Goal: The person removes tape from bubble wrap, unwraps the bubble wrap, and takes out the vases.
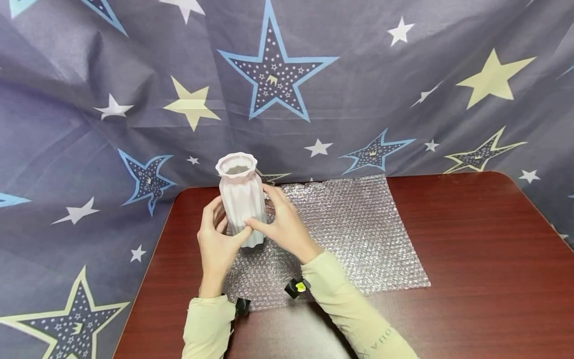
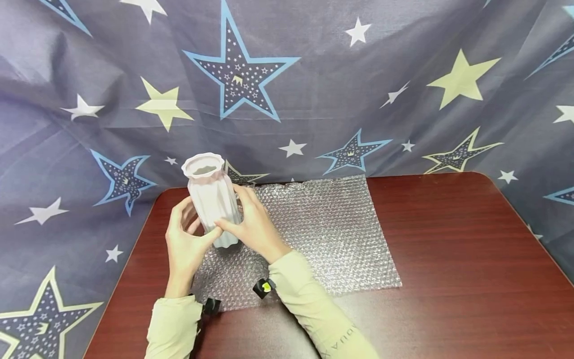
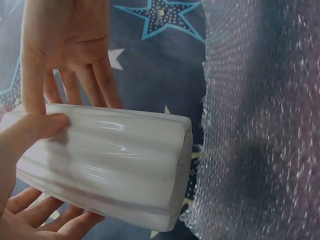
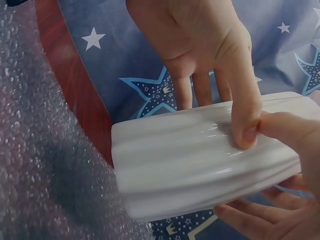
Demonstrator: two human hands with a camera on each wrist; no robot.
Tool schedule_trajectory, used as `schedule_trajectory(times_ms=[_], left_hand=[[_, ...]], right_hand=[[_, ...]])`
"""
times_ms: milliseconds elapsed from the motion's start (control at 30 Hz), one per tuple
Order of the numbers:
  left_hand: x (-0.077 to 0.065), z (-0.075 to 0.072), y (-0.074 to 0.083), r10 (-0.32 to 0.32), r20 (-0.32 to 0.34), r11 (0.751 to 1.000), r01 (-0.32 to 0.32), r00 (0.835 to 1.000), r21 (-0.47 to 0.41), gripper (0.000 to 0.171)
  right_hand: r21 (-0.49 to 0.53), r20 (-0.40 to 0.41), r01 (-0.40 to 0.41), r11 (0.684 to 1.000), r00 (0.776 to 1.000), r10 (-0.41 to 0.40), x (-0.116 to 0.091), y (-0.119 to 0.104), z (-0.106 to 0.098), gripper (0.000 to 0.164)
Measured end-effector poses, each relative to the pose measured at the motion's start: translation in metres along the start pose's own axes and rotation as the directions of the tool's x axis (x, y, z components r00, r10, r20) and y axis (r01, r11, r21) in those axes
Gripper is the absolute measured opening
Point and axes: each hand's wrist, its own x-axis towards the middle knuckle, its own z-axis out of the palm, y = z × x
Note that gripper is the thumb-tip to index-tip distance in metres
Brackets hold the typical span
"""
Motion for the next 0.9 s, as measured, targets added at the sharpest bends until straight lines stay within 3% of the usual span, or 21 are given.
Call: schedule_trajectory(times_ms=[200, 467, 767, 833, 900], left_hand=[[0.006, -0.007, -0.004, -0.016, -0.023, 1.0, 0.016, 1.0, 0.003, 0.079], [0.015, -0.017, -0.011, -0.01, -0.081, 0.999, 0.006, 0.997, -0.043, 0.081], [0.02, -0.024, 0.016, 0.012, -0.141, 0.999, -0.016, 0.99, -0.028, 0.074], [0.02, -0.025, 0.018, 0.013, -0.15, 0.999, -0.019, 0.989, -0.036, 0.073], [0.021, -0.027, 0.01, 0.008, -0.163, 0.999, -0.016, 0.987, -0.047, 0.074]], right_hand=[[-0.041, 0.017, 0.007, 0.999, 1.0, -0.006, 0.008, -0.003, 0.009, 0.08], [0.001, 0.056, 0.049, 0.999, 0.997, -0.049, 0.024, -0.008, 0.021, 0.08], [-0.019, 0.075, 0.055, 0.998, 0.996, -0.053, 0.041, -0.014, 0.03, 0.082], [0.002, 0.081, 0.049, 0.999, 0.996, -0.049, 0.042, -0.014, 0.033, 0.082], [0.006, 0.088, 0.039, 0.999, 0.995, -0.04, 0.043, -0.015, 0.037, 0.081]])
